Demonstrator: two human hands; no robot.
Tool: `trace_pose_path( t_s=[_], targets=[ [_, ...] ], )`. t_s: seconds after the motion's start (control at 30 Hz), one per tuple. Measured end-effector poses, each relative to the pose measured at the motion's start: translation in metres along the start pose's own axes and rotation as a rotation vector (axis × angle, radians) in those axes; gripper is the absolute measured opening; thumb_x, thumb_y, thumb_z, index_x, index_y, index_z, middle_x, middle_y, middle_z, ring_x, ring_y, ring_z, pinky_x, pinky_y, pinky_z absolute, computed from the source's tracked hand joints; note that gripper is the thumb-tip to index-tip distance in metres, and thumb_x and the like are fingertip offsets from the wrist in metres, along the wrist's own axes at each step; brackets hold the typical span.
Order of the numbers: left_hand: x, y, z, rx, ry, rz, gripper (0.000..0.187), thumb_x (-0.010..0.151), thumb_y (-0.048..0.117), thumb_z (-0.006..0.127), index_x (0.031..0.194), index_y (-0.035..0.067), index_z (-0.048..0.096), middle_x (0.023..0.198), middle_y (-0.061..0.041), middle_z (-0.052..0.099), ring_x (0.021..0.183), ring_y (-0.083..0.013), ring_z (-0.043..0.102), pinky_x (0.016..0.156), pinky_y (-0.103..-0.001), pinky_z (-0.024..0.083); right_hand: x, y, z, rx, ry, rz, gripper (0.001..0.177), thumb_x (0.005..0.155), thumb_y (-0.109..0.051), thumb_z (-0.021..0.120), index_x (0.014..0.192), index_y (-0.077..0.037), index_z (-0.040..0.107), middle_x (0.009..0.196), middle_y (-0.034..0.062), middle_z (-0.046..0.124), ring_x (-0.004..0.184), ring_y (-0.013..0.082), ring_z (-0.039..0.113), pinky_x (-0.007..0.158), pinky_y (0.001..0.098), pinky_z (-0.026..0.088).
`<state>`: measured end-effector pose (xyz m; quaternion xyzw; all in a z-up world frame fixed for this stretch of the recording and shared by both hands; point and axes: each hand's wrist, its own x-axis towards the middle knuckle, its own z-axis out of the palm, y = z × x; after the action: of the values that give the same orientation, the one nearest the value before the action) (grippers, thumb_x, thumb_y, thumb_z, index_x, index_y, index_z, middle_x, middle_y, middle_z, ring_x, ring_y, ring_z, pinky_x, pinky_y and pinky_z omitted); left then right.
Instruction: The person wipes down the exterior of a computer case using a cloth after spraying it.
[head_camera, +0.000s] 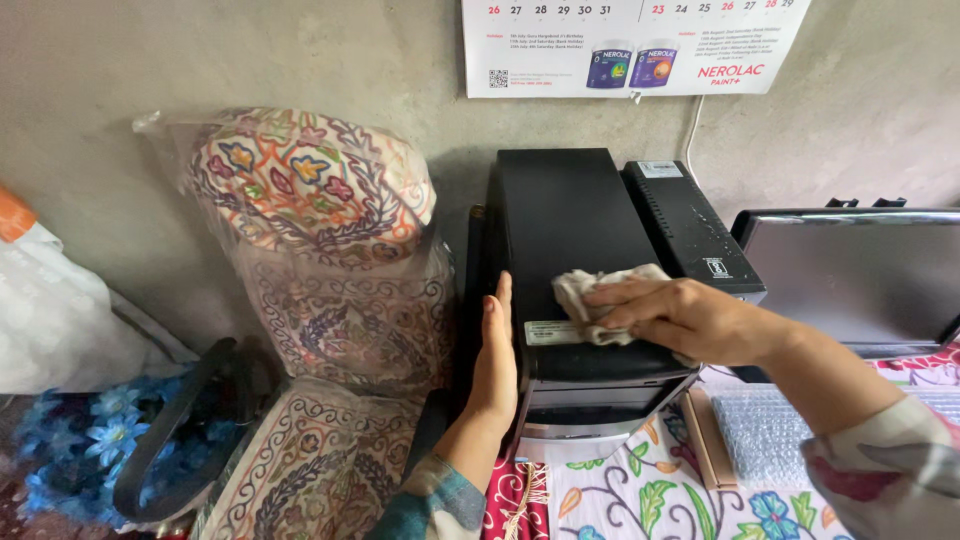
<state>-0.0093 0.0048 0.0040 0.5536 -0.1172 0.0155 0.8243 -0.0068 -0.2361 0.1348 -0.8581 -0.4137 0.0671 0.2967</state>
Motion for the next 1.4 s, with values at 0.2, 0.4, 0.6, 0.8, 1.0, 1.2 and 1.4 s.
trace_pose_path(
  t_s=[0.2, 0.4, 0.6, 0.8, 1.0, 1.2, 1.4],
  targets=[
    [-0.004, 0.016, 0.002, -0.027, -0.006, -0.012, 0.082, 0.101, 0.062, 0.018, 0.164, 0.010, 0.014, 0.174, -0.005, 0.010, 0.160, -0.0172, 0.005, 0.125, -0.034, 0.002, 0.008, 0.000, 0.001, -0.003, 0.018, 0.051, 0.035, 0.087, 0.003, 0.063, 0.116, -0.007, 0.079, 0.146, 0.0111, 0.062, 0.140, 0.0294, 0.053, 0.114, 0.0392, 0.041],
    [0.000, 0.001, -0.004, -0.336, 0.053, -0.159, 0.086, 0.100, 0.067, 0.025, 0.160, 0.006, 0.029, 0.169, -0.012, 0.031, 0.155, -0.0216, 0.025, 0.123, -0.034, 0.017, 0.073, -0.036, 0.037, -0.028, 0.020, -0.173, 0.038, 0.085, 0.005, 0.064, 0.119, -0.007, 0.076, 0.143, 0.0128, 0.062, 0.137, 0.0306, 0.055, 0.115, 0.0392, 0.041],
    [-0.002, 0.010, -0.003, -0.342, 0.012, -0.174, 0.087, 0.099, 0.069, 0.025, 0.160, 0.007, 0.027, 0.171, -0.009, 0.026, 0.157, -0.0191, 0.022, 0.124, -0.034, 0.016, 0.043, -0.020, 0.017, -0.045, 0.030, -0.117, 0.037, 0.086, 0.003, 0.063, 0.120, -0.006, 0.076, 0.145, 0.0126, 0.062, 0.136, 0.0292, 0.056, 0.112, 0.0391, 0.043],
    [-0.003, 0.018, 0.001, -0.066, 0.016, -0.122, 0.082, 0.098, 0.065, 0.017, 0.164, 0.018, 0.021, 0.173, -0.005, 0.015, 0.158, -0.0175, 0.008, 0.123, -0.035, 0.002, 0.020, 0.048, -0.018, -0.009, 0.114, 0.178, 0.045, 0.088, 0.000, 0.061, 0.132, -0.010, 0.063, 0.141, 0.0079, 0.067, 0.134, 0.0258, 0.060, 0.110, 0.0371, 0.047],
    [-0.003, 0.015, 0.000, -0.081, 0.006, -0.040, 0.080, 0.102, 0.062, 0.017, 0.163, 0.011, 0.021, 0.174, -0.007, 0.015, 0.161, -0.0181, 0.006, 0.125, -0.034, 0.000, 0.110, 0.075, 0.000, -0.430, 0.205, -0.033, 0.050, 0.092, -0.006, 0.056, 0.141, -0.014, 0.058, 0.149, 0.0148, 0.053, 0.140, 0.0325, 0.048, 0.117, 0.0432, 0.033],
    [0.009, 0.011, -0.001, -0.320, 0.096, -0.108, 0.079, 0.100, 0.063, 0.020, 0.163, 0.016, 0.015, 0.174, -0.002, 0.015, 0.159, -0.0180, 0.015, 0.125, -0.034, 0.014, 0.103, 0.003, 0.034, -0.352, -0.015, -0.177, 0.049, 0.096, -0.012, 0.054, 0.145, -0.012, 0.055, 0.154, 0.0112, 0.047, 0.148, 0.0303, 0.034, 0.120, 0.0446, 0.023],
    [0.022, 0.006, -0.004, -0.262, 0.126, -0.100, 0.078, 0.099, 0.064, 0.019, 0.162, 0.018, 0.020, 0.171, -0.001, 0.025, 0.152, -0.0177, 0.032, 0.119, -0.032, 0.030, 0.069, -0.029, 0.024, -0.138, -0.133, -0.165, 0.043, 0.098, -0.016, 0.058, 0.141, -0.013, 0.061, 0.155, 0.0062, 0.051, 0.149, 0.0245, 0.040, 0.120, 0.0454, 0.022]
  ],
)
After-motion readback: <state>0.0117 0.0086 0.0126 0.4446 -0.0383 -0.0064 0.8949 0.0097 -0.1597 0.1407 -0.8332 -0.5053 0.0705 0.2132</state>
